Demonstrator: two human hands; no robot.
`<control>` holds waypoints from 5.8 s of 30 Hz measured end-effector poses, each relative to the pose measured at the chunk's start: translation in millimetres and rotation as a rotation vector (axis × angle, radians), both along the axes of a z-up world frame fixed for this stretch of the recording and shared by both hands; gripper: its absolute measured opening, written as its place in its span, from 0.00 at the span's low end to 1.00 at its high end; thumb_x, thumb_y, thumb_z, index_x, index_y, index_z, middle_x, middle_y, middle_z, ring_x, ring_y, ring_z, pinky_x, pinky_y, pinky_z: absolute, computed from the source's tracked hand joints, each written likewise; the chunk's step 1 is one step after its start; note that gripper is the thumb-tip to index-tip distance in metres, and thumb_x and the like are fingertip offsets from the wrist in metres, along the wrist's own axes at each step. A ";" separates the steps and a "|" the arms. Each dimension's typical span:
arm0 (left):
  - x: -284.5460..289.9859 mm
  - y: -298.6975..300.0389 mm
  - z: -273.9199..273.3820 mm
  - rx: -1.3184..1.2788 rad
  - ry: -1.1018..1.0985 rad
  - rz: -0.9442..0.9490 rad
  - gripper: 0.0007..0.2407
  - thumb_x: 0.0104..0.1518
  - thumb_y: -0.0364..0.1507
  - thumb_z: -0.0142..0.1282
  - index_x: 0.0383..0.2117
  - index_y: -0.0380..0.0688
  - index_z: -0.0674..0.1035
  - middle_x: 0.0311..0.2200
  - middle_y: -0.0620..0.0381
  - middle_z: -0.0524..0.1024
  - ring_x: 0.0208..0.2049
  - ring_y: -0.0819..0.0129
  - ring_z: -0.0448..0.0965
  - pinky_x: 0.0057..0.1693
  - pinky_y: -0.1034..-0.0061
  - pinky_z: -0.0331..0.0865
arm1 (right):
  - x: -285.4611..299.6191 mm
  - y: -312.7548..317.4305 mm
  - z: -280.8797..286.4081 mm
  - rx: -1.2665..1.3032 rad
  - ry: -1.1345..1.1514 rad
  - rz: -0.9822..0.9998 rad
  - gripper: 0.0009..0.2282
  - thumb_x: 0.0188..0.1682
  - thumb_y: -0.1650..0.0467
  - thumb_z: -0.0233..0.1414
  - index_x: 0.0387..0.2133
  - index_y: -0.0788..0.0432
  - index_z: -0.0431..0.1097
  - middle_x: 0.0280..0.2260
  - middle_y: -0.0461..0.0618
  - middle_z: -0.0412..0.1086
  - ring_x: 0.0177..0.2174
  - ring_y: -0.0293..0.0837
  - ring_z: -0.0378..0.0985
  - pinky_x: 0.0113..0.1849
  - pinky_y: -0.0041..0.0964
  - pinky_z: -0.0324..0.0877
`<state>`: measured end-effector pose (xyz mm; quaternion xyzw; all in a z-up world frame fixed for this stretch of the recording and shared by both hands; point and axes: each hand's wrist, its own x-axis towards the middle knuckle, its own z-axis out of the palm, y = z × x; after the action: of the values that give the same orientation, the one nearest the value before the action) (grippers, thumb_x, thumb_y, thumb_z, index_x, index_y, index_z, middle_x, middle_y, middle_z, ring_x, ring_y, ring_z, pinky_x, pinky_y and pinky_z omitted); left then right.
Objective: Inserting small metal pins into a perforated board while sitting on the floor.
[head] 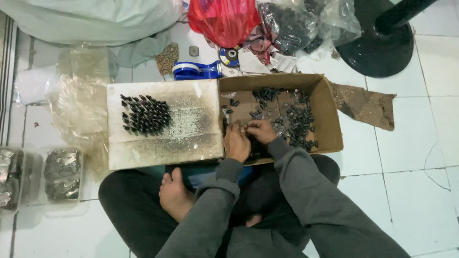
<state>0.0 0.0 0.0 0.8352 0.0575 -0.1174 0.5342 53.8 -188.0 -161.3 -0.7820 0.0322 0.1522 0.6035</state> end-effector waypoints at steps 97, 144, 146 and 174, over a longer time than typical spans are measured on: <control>-58.8 106.2 52.9 -0.798 -0.420 0.288 0.07 0.59 0.19 0.66 0.42 0.30 0.84 0.39 0.36 0.83 0.41 0.49 0.87 0.43 0.63 0.86 | -96.4 135.4 185.8 0.167 -0.395 -0.245 0.07 0.54 0.75 0.62 0.41 0.70 0.78 0.29 0.64 0.77 0.32 0.46 0.82 0.30 0.42 0.78; -64.6 114.2 -25.5 -0.506 -0.366 0.800 0.05 0.57 0.22 0.68 0.37 0.43 0.84 0.35 0.49 0.84 0.38 0.59 0.87 0.34 0.72 0.80 | -88.1 192.3 134.2 0.232 -0.361 -0.222 0.04 0.52 0.76 0.64 0.39 0.64 0.82 0.27 0.59 0.79 0.30 0.37 0.78 0.32 0.38 0.76; -68.9 117.2 -31.6 -0.469 -0.366 0.854 0.05 0.58 0.23 0.68 0.36 0.44 0.83 0.35 0.48 0.84 0.39 0.57 0.87 0.35 0.72 0.79 | -89.0 210.1 131.1 0.185 -0.389 -0.206 0.03 0.51 0.76 0.65 0.37 0.63 0.83 0.29 0.60 0.81 0.35 0.40 0.80 0.35 0.39 0.76; -34.3 173.0 -51.9 -0.277 -0.272 0.807 0.10 0.62 0.21 0.57 0.26 0.45 0.69 0.46 0.43 0.84 0.50 0.48 0.83 0.49 0.56 0.79 | -41.6 278.4 97.9 0.232 -0.269 -0.037 0.09 0.51 0.83 0.55 0.32 0.63 0.62 0.43 0.69 0.79 0.42 0.50 0.85 0.44 0.43 0.79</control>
<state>-34.3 173.0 -51.9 0.6743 0.2918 0.2050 0.6467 12.2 90.4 -63.5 -0.7197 -0.0522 0.0380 0.6913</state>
